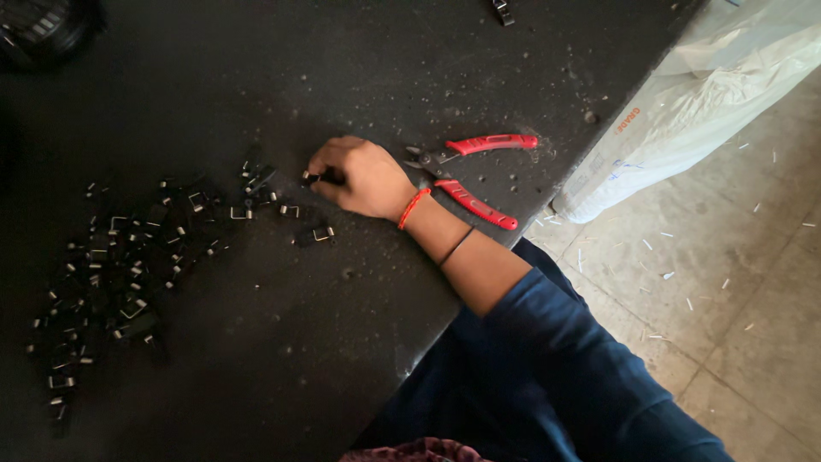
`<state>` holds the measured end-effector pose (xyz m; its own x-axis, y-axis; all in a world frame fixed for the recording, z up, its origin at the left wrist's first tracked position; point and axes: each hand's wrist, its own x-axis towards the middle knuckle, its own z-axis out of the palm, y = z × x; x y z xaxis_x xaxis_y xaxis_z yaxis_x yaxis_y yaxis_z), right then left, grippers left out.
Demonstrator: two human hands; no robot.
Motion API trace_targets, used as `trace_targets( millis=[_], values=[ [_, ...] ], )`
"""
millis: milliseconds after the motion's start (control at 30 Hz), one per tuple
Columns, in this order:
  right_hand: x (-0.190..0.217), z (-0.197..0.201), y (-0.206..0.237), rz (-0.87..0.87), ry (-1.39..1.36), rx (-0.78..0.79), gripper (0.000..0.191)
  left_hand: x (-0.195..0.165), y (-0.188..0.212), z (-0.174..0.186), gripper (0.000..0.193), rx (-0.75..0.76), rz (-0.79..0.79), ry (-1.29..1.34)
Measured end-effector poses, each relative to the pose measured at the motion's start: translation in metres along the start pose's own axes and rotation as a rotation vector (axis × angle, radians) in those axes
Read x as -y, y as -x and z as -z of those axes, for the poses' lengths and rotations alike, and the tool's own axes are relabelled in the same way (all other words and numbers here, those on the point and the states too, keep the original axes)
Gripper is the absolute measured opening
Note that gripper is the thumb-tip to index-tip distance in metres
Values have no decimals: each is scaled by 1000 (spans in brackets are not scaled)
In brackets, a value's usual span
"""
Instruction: The person picks up small black components one at a time from a pile on the workbench, holds each in one hand, and uses red-handled pliers to press or crimp the part, then sets the finished piece aside on the table. The person repeats this handling cycle throughout the clip.
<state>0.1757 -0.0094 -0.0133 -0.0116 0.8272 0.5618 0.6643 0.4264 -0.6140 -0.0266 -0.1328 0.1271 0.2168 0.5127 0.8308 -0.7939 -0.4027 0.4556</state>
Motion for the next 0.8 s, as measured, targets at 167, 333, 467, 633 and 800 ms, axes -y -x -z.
trace_targets(
  millis=[167,333,467,633,800],
  values=[
    [6,9,5,-27,128,49,23,-18,-19,26,18,-278,96,-294],
    [14,27,28,-276,46,-80,24,82,5,76,17,-510,465,-580],
    [11,36,43,-441,-94,-134,20,160,61,116,28,-411,576,-704],
    [1,37,51,-559,-455,-55,21,171,72,117,39,-162,543,-960],
    [1,39,52,-598,-750,26,23,163,57,108,31,-179,534,-738]
  ],
)
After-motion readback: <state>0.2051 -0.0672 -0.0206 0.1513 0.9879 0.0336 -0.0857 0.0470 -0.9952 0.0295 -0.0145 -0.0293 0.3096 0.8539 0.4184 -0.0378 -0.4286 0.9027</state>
